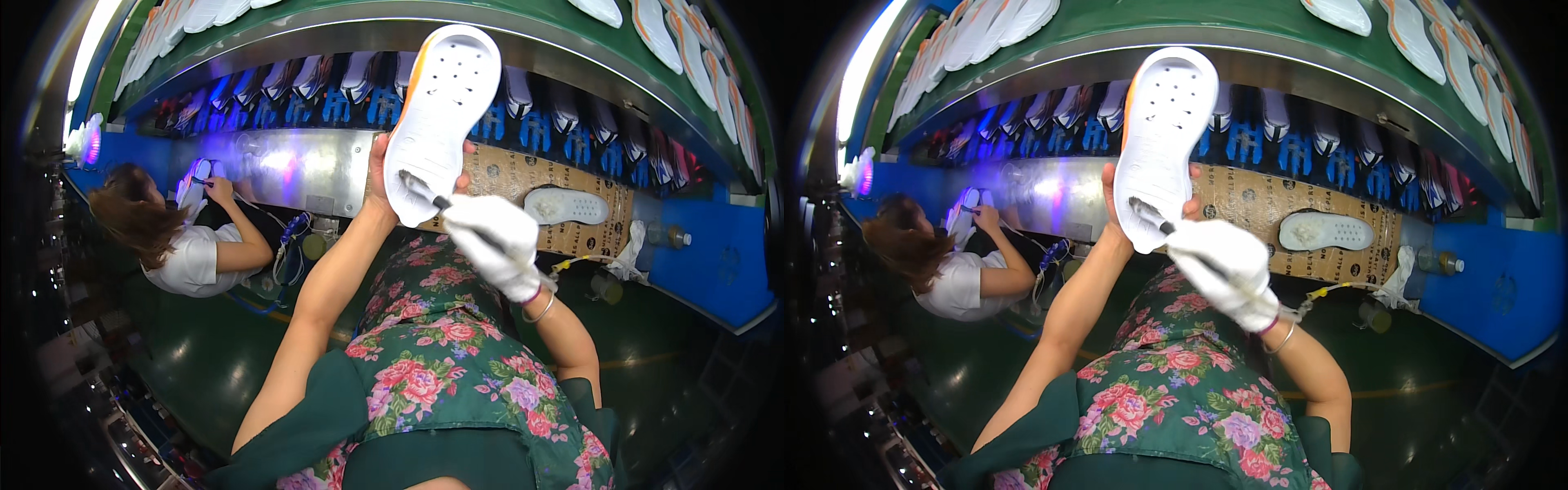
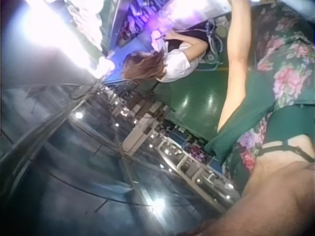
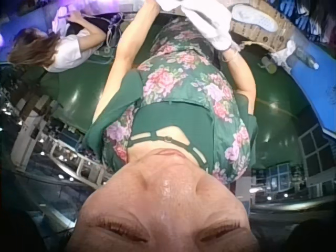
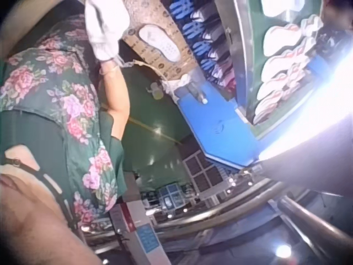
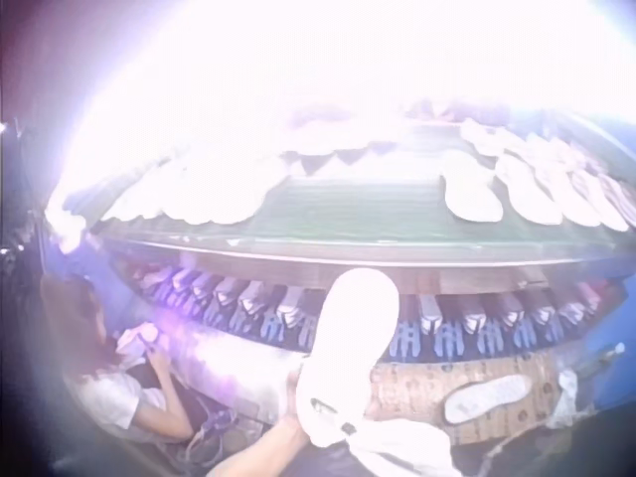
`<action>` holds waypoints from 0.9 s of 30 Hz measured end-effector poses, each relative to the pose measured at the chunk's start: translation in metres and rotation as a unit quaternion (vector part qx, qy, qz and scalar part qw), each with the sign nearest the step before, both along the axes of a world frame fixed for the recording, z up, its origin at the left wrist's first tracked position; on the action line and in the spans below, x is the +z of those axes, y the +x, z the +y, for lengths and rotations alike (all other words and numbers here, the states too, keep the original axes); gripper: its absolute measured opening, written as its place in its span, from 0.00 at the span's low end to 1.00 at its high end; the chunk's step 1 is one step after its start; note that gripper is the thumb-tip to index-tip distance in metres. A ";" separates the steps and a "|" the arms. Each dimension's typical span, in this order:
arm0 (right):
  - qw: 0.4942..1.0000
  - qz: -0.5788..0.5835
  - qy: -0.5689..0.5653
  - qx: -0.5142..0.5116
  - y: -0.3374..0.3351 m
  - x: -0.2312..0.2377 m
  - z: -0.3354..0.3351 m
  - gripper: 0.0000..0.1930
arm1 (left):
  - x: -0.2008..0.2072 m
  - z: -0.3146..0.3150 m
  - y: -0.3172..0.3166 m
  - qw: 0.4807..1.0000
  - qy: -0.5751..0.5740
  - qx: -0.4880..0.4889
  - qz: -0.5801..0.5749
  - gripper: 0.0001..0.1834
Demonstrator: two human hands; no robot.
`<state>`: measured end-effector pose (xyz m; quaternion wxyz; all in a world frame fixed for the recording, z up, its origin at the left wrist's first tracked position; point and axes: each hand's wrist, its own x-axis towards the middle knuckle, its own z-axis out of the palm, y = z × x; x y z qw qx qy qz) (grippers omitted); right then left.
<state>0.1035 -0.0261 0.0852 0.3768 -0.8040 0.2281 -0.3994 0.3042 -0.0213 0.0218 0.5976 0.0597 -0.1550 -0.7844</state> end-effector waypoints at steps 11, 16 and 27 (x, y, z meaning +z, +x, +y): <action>0.997 0.028 -0.063 0.032 0.023 0.004 0.015 0.17 | 0.008 -0.015 0.036 0.990 0.050 -0.133 -0.004 0.52; 0.995 -0.004 0.009 0.097 0.030 0.015 0.038 0.15 | 0.016 -0.018 0.041 0.981 0.026 -0.191 -0.029 0.50; 0.999 0.011 0.028 0.027 0.037 0.010 0.061 0.15 | -0.002 -0.020 0.044 0.973 -0.003 -0.226 -0.034 0.51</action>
